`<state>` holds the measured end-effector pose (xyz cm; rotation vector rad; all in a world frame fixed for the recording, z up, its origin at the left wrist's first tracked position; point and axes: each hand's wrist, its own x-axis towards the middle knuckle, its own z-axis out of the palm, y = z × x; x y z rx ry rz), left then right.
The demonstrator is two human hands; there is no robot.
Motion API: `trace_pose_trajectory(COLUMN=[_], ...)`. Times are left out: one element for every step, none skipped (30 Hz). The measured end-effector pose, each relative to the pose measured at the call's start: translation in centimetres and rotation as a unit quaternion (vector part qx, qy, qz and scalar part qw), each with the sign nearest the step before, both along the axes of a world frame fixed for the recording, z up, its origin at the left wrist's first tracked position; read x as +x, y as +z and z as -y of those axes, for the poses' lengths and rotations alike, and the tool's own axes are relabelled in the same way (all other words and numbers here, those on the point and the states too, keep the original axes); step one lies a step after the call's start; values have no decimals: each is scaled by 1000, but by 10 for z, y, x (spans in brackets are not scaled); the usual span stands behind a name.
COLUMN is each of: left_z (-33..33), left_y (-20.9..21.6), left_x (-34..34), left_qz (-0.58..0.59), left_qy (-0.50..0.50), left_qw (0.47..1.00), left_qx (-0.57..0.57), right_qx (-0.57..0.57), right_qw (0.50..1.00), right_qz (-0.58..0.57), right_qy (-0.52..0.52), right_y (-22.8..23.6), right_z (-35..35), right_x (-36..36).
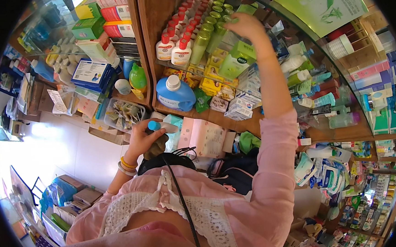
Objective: The person wipes various personal care and cleaning product containers on crowded shelves using a cloth. They pick up bottles and boxes, wipe them, and place them back on the shelves.
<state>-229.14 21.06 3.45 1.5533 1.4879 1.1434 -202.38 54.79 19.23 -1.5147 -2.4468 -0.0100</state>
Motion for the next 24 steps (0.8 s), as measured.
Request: trace_pose_trajectory(left_z=[0, 2, 5, 6, 7, 8, 9, 10, 12, 12, 13, 13, 12, 11, 9, 8, 7, 7, 6, 6, 5, 5, 4, 5], left_y=[1, 0, -2, -4, -7, -9, -10, -10, -9, -9, -10, -11, -12, -12, -12, -12, -11, -10, -9, -9, -8, -8, -9, -11], left_x=[1, -1, -2, -3, -4, -5, -5, -7, -9, -10, -11, -11, -12, -12, -11, -11, -11, -11, -10, -10, -9, -9, -9, -9], left_qz=[3, 7, 12, 17, 28, 38, 48, 44, 40, 35, 45, 54, 63, 52, 42, 31, 30, 30, 29, 31, 33, 35, 35, 35], left_qy=[-8, 3, 13, 22, 31, 38, 45, 50, 54, 57, 60, 64, 67, 66, 66, 66, 63, 61, 59, 55, 52, 49, 50, 52], left_qw=[1000, 1000, 1000, 1000, 999, 998, 998, 998, 998, 998, 997, 996, 996, 996, 997, 997, 998, 998, 998, 998, 998, 998, 998, 998], left_qx=[4, 6, 8, 10, 11, 11, 11, 0, -10, -20, -18, -16, -14, -6, 2, 9, 1, -7, -15, -11, -6, -2, -3, -4], right_qx=[-11, -40, -69, -97, -76, -62, -48, -33, -71, -108, -144, -146, -148, -150, -176, -160, -144, -127, -114, -102, -90, -84, -79, -73], right_qw=[999, 996, 991, 983, 984, 986, 989, 991, 992, 990, 987, 986, 985, 983, 973, 974, 975, 974, 979, 983, 986, 986, 986, 985], right_qz=[40, 79, 119, 158, 162, 152, 141, 128, 104, 80, 56, 49, 42, 35, 77, 98, 119, 140, 135, 129, 123, 129, 134, 139], right_qy=[8, 2, -5, -13, -23, -19, -16, -7, -20, -35, -50, -64, -79, -97, -126, -124, -123, -122, -103, -84, -65, -67, -66, -66], right_y=[-13, -13, -13, -12, -17, -26, -33, -33, -31, -28, -22, -19, -16, -12, -6, -8, -12, -17, -22, -25, -28, -30, -26, -23], right_z=[-16, -17, -17, -16, -17, -22, -26, -26, -25, -23, -17, -16, -15, -14, -13, -14, -16, -18, -21, -23, -27, -35, -38, -40], right_x=[-3, -18, -33, -43, -45, -39, -30, -31, -29, -23, -19, -13, -7, -1, 1, 5, 11, 18, 27, 34, 39, 41, 35, 30])
